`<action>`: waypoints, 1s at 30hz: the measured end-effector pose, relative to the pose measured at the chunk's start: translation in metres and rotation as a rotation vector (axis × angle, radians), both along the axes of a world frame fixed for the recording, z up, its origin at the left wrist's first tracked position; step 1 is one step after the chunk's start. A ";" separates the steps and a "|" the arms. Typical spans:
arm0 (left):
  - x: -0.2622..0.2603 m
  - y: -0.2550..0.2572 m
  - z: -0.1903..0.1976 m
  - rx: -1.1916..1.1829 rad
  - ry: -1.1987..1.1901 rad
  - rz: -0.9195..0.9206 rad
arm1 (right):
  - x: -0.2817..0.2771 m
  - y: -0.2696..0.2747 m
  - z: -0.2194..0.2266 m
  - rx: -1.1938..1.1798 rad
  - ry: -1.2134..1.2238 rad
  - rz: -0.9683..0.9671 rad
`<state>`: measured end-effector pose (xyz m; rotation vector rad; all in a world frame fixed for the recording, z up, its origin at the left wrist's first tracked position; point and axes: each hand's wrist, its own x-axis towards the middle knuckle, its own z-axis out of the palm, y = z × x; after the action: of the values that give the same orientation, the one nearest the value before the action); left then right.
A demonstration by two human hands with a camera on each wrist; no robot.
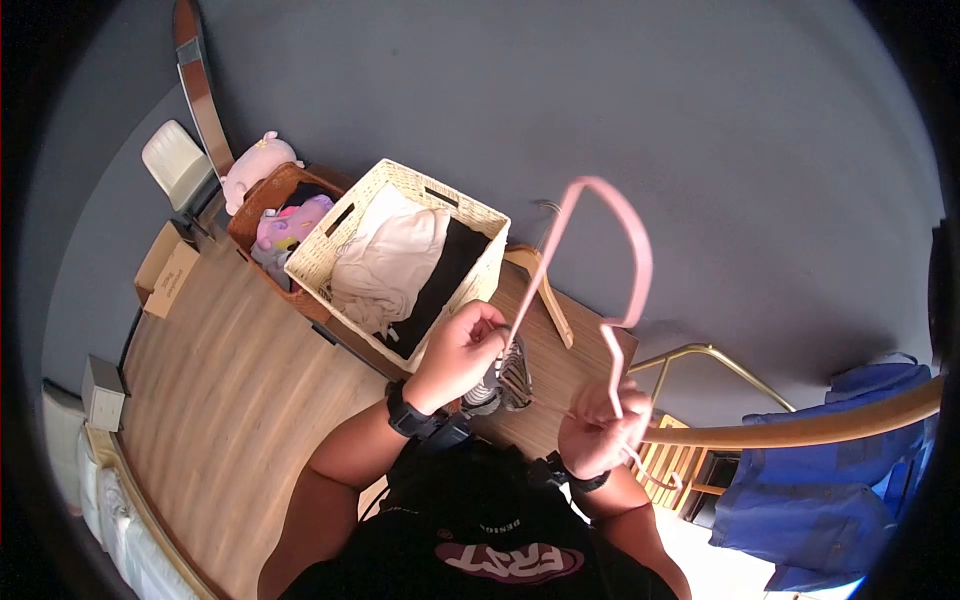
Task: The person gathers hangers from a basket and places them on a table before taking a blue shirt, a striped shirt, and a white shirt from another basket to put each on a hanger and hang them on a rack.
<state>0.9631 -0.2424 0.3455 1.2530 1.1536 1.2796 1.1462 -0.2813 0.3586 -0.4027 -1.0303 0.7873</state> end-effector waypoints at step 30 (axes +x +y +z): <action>-0.031 -0.011 0.026 -0.194 -0.507 0.044 | 0.044 0.032 -0.086 -0.815 -0.238 1.003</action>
<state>0.9326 -0.2534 0.3710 0.7058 0.9102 1.3784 1.1903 -0.2493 0.2729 -0.6835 -1.0814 2.1284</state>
